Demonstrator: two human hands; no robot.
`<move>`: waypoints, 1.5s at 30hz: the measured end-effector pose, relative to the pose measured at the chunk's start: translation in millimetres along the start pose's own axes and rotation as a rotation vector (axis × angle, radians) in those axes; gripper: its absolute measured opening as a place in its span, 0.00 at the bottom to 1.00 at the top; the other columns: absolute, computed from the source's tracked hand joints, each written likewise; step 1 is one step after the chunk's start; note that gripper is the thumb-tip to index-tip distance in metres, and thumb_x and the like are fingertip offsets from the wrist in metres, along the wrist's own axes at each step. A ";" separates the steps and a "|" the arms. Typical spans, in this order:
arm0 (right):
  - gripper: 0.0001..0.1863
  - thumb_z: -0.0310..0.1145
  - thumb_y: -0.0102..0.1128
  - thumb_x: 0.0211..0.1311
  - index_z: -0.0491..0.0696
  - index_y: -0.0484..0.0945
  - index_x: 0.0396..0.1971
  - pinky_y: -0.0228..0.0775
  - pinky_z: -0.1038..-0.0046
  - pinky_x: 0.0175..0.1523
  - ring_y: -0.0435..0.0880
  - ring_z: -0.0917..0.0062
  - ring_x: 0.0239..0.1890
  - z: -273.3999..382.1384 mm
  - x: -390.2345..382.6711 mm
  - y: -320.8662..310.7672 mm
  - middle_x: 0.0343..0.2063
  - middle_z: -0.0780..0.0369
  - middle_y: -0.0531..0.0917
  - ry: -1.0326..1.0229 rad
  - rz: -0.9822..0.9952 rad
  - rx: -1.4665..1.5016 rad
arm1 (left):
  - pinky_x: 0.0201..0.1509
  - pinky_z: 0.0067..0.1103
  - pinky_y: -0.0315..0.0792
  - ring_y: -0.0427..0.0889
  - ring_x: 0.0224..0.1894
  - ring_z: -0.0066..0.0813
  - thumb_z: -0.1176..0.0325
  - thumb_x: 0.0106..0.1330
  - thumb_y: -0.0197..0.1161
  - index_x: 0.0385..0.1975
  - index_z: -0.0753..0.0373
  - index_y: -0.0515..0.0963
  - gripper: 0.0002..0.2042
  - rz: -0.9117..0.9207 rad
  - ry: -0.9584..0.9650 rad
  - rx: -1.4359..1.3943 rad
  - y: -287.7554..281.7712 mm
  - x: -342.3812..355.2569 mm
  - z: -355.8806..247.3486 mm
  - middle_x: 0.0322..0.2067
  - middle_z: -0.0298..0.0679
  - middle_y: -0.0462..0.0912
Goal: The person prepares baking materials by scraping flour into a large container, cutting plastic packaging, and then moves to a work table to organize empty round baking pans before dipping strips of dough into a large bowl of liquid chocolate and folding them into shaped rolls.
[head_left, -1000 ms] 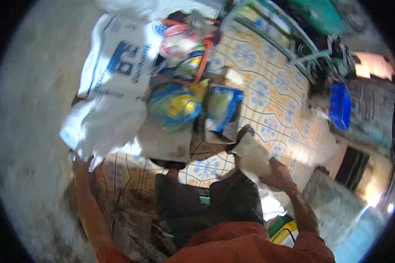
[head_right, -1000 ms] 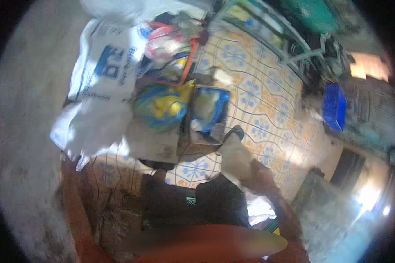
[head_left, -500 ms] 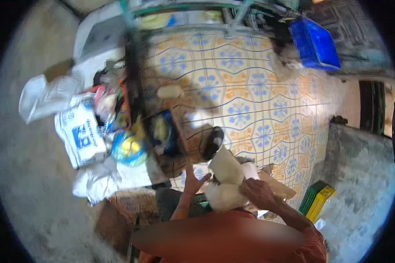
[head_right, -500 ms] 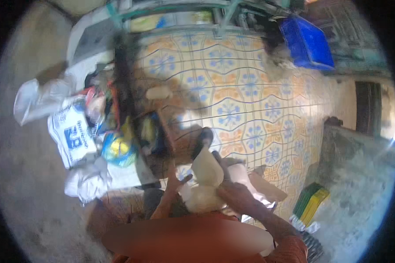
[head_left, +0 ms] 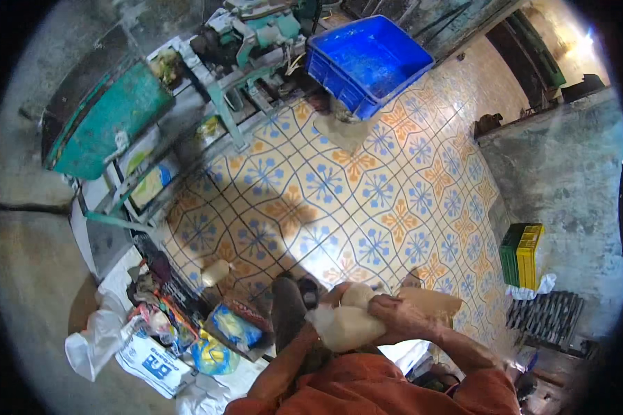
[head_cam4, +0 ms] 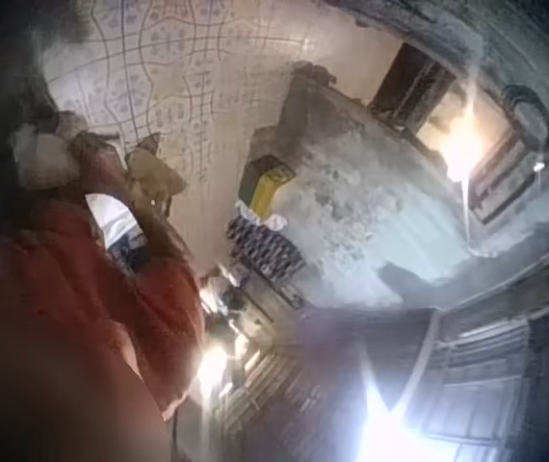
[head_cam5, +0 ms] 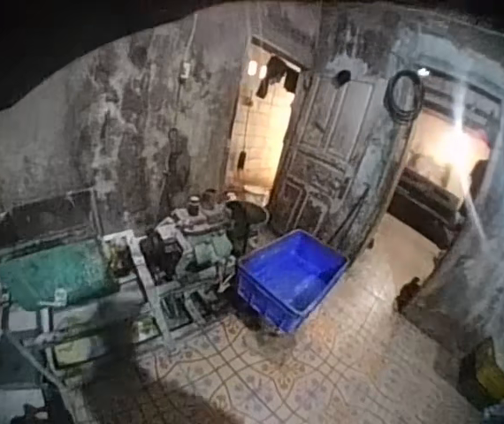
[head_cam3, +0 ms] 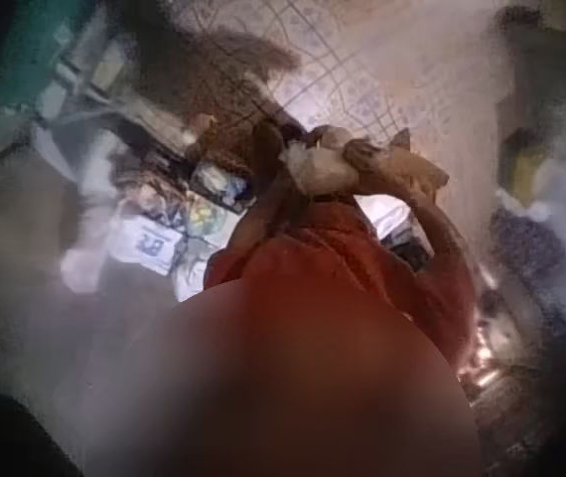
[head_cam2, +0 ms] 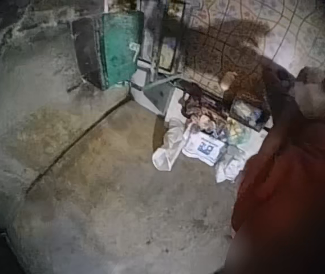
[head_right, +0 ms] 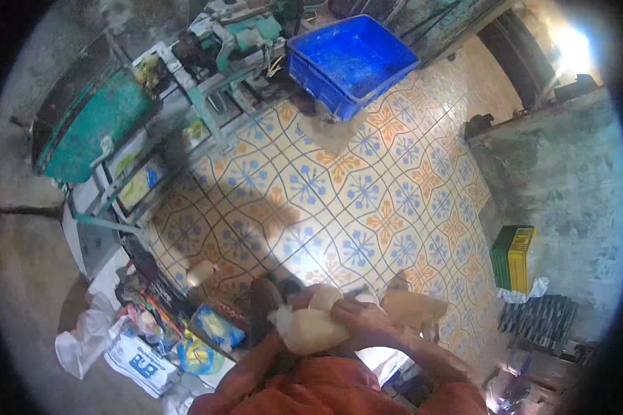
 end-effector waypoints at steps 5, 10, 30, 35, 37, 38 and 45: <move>0.36 0.43 0.77 0.36 0.43 0.71 0.47 0.73 0.62 0.48 0.80 0.59 0.46 -97.6 76.7 -31.3 0.43 0.53 0.78 0.362 -0.041 0.381 | 0.55 0.38 0.67 0.74 0.53 0.48 0.61 0.46 0.74 0.53 0.66 0.68 0.34 -0.037 -0.312 -0.143 -15.5 65.2 70.2 0.50 0.52 0.74; 0.40 0.41 0.75 0.35 0.42 0.69 0.52 0.68 0.67 0.56 0.77 0.65 0.50 -243.8 174.3 -36.2 0.47 0.54 0.77 0.414 -0.344 0.536 | 0.54 0.37 0.69 0.76 0.51 0.46 0.62 0.47 0.73 0.53 0.66 0.67 0.33 -0.319 -0.612 -0.269 -64.3 121.2 238.1 0.49 0.50 0.75; 0.37 0.44 0.58 0.62 0.42 0.54 0.65 0.69 0.61 0.57 0.75 0.56 0.55 -854.4 490.9 71.2 0.53 0.45 0.74 0.623 -0.299 0.129 | 0.59 0.46 0.68 0.62 0.65 0.51 0.42 0.51 0.69 0.69 0.68 0.41 0.56 -0.372 -1.257 -0.251 -191.9 414.8 730.9 0.65 0.56 0.56; 0.33 0.41 0.56 0.59 0.50 0.59 0.65 0.66 0.56 0.59 0.67 0.56 0.62 -847.7 471.7 53.7 0.61 0.51 0.67 0.754 -0.297 -0.083 | 0.68 0.44 0.56 0.59 0.67 0.50 0.36 0.57 0.59 0.69 0.63 0.51 0.47 -0.176 -1.209 0.170 -186.9 426.8 706.7 0.67 0.51 0.57; 0.33 0.41 0.58 0.57 0.51 0.62 0.63 0.67 0.56 0.58 0.69 0.56 0.61 -817.0 474.9 51.6 0.60 0.52 0.68 0.763 -0.263 -0.043 | 0.67 0.42 0.59 0.63 0.65 0.48 0.38 0.58 0.59 0.67 0.64 0.55 0.44 -0.195 -1.172 0.146 -192.4 404.4 702.5 0.65 0.51 0.61; 0.33 0.42 0.61 0.54 0.51 0.66 0.61 0.68 0.57 0.57 0.70 0.57 0.59 -802.9 468.7 50.1 0.60 0.52 0.69 0.785 -0.233 -0.019 | 0.66 0.39 0.61 0.66 0.63 0.47 0.39 0.60 0.58 0.66 0.64 0.59 0.41 -0.202 -1.123 0.107 -193.1 401.5 690.4 0.63 0.50 0.65; 0.14 0.39 0.57 0.58 0.48 0.80 0.40 0.74 0.61 0.40 0.83 0.59 0.36 -627.9 332.9 30.7 0.29 0.51 0.83 0.828 -0.469 0.344 | 0.62 0.35 0.63 0.71 0.59 0.44 0.52 0.66 0.59 0.58 0.66 0.70 0.28 -0.103 -0.917 0.022 -155.9 404.1 427.7 0.57 0.50 0.72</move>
Point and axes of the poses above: each hand's wrist, its own x-axis towards the middle knuckle, its own y-axis out of the palm, z = x × y, the point moved 7 cm from there along x, towards the middle knuckle
